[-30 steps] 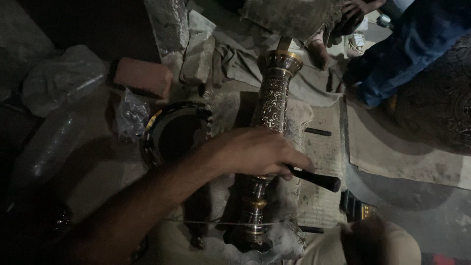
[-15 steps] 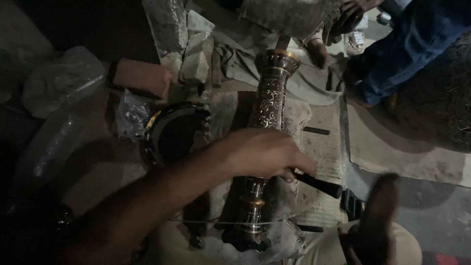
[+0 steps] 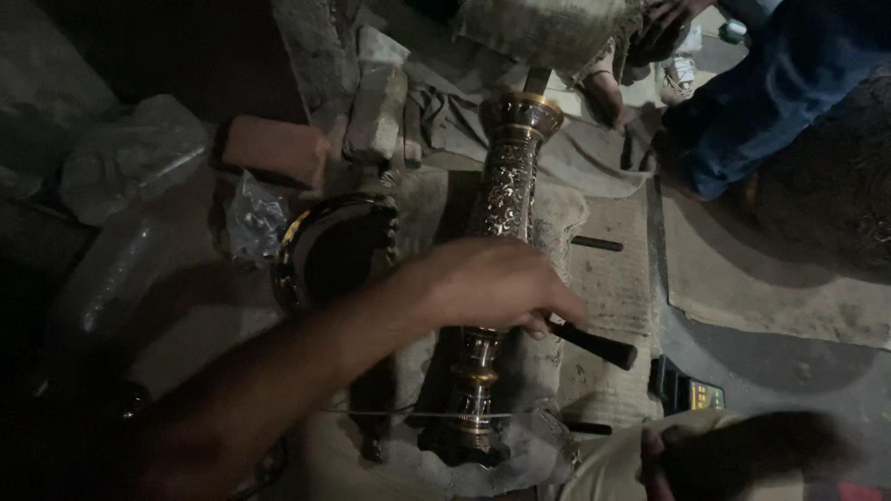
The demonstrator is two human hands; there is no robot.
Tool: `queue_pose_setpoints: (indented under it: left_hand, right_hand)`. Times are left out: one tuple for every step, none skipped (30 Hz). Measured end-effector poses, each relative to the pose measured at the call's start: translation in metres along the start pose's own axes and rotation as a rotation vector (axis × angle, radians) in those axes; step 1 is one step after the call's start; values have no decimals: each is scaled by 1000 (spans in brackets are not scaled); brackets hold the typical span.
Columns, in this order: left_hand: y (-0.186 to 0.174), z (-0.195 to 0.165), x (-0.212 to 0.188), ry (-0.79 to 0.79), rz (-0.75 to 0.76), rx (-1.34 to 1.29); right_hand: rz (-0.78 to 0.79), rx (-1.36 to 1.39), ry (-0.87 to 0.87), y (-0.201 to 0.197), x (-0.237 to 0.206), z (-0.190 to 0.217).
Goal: The person uses a hammer and chisel to engrave a decorative pattern onto a metal vase. They repeatedly strike the chisel against the vase's surface to create intricate designs.
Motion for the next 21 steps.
queue_pose_setpoints:
  left_hand:
    - [-1, -2, -2, -23, -5, -10]
    - [-1, -3, -5, -137, 27, -33]
    - [-2, -4, -9, -252, 60, -56]
    - [-3, -3, -14, -363, 94, -76]
    - [-4, -4, -21, -333, -17, -120]
    - [-3, -4, -31, -304, -126, -165]
    - [1, -2, -42, -276, -235, -211]
    - [7, -1, -54, -199, -364, -287]
    - [16, 0, -66, -118, -490, -361]
    - [27, 3, -74, -34, -615, -437]
    - [39, 8, -80, -38, -683, -467]
    - [52, 12, -85, -43, -750, -500]
    - [64, 17, -90, -50, -815, -534]
    - [74, 21, -92, -41, -820, -549]
    - [83, 24, -93, -30, -826, -563]
    - [88, 27, -93, -20, -831, -576]
    - [91, 29, -92, -19, -823, -500]
    - [92, 29, -91, -18, -814, -424]
    - [92, 29, -90, -17, -804, -348]
    - [90, 28, -89, -30, -789, -329]
    - [88, 26, -87, -43, -773, -310]
  right_hand:
    - [39, 11, 3, 10, -3, -4]
    - [80, 7, 8, 17, -9, -9]
    - [83, 19, 36, 22, -14, -15]
    - [76, 42, 64, 25, -19, -21]
    - [69, 65, 95, 28, -24, -27]
    - [70, 92, 112, 30, -29, -31]
    - [71, 114, 131, 29, -34, -35]
    - [74, 133, 137, 30, -37, -37]
    - [79, 157, 141, 31, -41, -38]
    - [85, 173, 155, 31, -43, -37]
    - [88, 193, 165, 32, -46, -35]
    - [113, 199, 194, 32, -47, -33]
    - [164, 181, 243, 32, -48, -29]
    - [224, 159, 303, 32, -47, -24]
    - [216, 280, 221, 30, -45, -17]
    - [207, 400, 139, 27, -43, -8]
    - [196, 519, 53, 23, -41, 1]
    - [227, 453, 77, 19, -36, 10]
    - [259, 388, 101, 14, -31, 20]
    - [292, 323, 122, 9, -24, 30]
    - [285, 252, 14, 2, -17, 42]
Point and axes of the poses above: each hand's wrist, its own x-axis towards the middle knuckle, its own y-axis out of the palm, z = x × y, the point moved 1 cm from there along x, towards the middle knuckle, and after that the axes turned 12 degrees about -x, right-handed, at the moved point
